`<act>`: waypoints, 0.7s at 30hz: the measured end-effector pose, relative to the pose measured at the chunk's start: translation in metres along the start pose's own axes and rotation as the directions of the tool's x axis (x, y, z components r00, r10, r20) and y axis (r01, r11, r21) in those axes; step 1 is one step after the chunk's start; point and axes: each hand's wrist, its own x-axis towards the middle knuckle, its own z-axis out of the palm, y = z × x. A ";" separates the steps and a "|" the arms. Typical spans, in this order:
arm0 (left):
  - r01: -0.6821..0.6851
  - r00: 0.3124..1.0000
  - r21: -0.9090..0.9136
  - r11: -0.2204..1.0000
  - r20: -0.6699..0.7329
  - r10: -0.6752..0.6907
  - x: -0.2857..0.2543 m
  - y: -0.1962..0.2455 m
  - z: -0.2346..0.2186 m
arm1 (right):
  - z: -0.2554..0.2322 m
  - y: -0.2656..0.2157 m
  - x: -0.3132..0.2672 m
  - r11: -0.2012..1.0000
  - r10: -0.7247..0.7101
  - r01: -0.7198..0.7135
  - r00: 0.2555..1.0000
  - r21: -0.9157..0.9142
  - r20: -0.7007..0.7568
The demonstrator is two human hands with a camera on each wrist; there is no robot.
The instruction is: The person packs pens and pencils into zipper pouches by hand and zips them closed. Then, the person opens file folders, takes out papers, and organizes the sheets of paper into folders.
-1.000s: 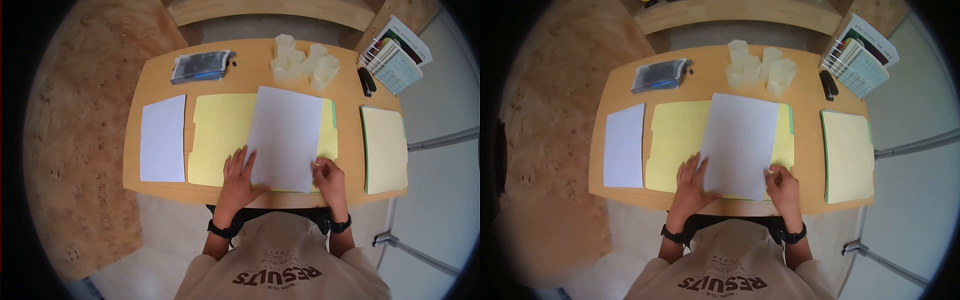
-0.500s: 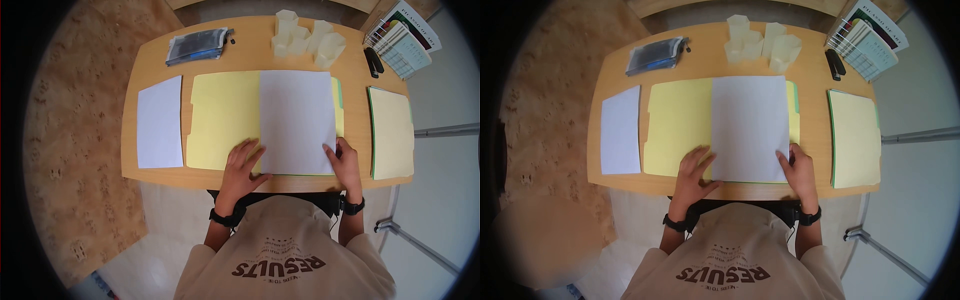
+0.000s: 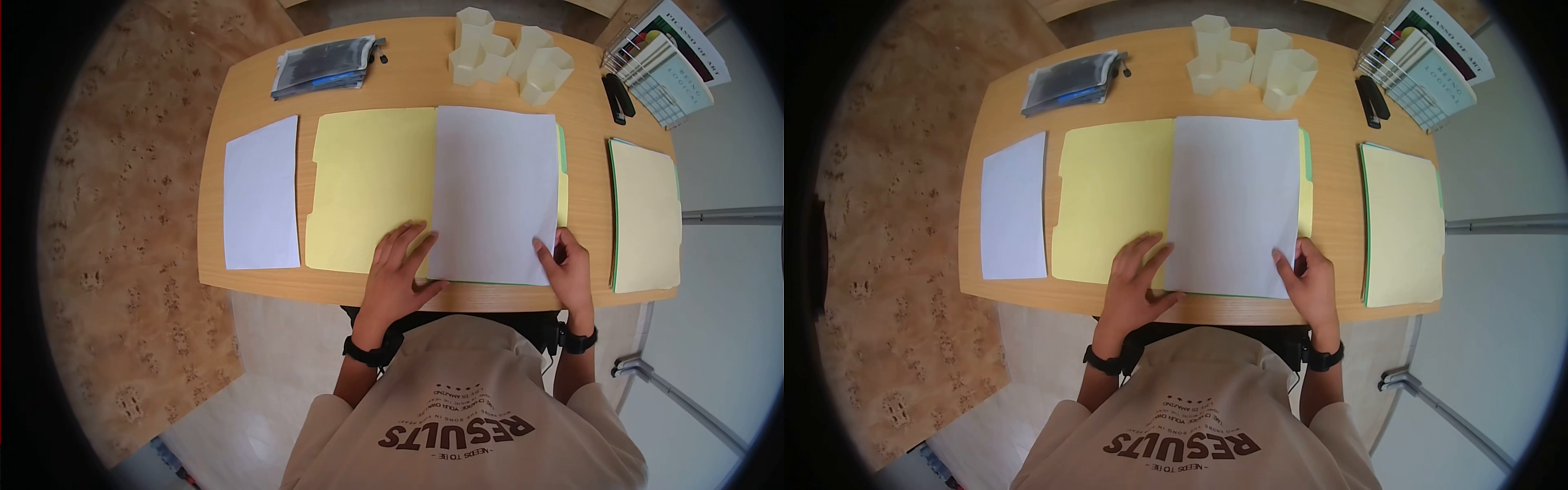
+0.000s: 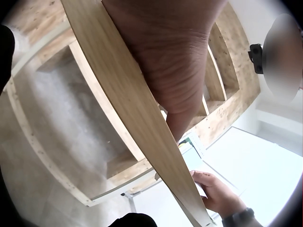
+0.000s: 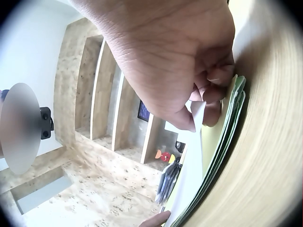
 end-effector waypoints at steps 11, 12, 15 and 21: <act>0.015 1.000 -0.018 1.000 -0.010 -0.015 -0.001 -0.002 0.000 | 0.004 0.009 0.001 0.996 -0.026 0.028 0.999 0.089 -0.026; 0.017 1.000 -0.020 1.000 -0.010 -0.017 -0.001 -0.003 0.001 | 0.004 0.011 0.001 0.991 -0.020 0.024 0.999 0.133 -0.033; 0.022 1.000 -0.022 1.000 -0.009 -0.022 -0.002 -0.003 0.000 | 0.005 0.019 0.001 0.984 -0.025 0.032 0.999 0.173 -0.040; 0.025 1.000 -0.013 1.000 -0.011 -0.025 -0.001 0.001 -0.001 | 0.003 0.016 -0.003 0.983 -0.030 0.039 0.998 0.178 -0.052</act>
